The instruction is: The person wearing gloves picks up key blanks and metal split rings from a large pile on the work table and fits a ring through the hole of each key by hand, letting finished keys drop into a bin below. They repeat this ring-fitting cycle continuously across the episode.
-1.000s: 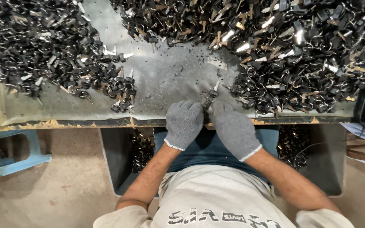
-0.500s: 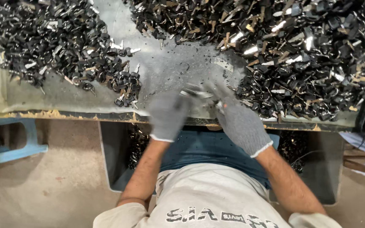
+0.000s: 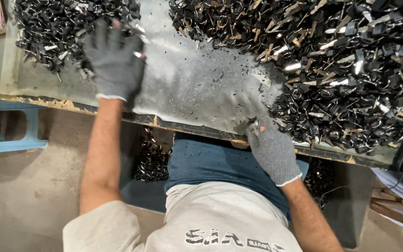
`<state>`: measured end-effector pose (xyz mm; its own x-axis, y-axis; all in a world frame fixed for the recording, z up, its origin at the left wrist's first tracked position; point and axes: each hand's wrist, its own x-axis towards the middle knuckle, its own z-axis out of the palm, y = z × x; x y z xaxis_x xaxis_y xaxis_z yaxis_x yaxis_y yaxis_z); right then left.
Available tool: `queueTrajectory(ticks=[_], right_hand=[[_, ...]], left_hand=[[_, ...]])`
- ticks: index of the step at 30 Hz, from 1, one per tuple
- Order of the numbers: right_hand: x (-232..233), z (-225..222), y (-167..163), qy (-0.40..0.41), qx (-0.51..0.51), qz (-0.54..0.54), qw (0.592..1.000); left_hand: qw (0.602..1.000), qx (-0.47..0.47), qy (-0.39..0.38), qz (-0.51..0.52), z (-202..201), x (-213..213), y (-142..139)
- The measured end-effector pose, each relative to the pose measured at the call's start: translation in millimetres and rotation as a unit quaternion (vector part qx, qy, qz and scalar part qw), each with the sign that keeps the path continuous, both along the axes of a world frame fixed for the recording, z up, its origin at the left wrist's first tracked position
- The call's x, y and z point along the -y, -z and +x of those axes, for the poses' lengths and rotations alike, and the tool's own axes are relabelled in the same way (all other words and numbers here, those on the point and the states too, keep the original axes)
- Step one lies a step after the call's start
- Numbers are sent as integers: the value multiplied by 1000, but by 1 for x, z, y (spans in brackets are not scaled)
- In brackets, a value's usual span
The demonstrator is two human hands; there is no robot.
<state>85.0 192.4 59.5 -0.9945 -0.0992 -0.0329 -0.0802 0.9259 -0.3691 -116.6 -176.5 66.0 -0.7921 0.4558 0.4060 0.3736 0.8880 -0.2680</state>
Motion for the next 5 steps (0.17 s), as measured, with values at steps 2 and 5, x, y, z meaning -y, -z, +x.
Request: queueTrajectory(ticks=[2,5], right_hand=[[0,-1,-2,-12,-18,48,999],[2,1,2,50,49,23,997]], left_hand=[[998,-23,24,57,-15,25,-6],[994,-30,25,98,-19,35,-1]])
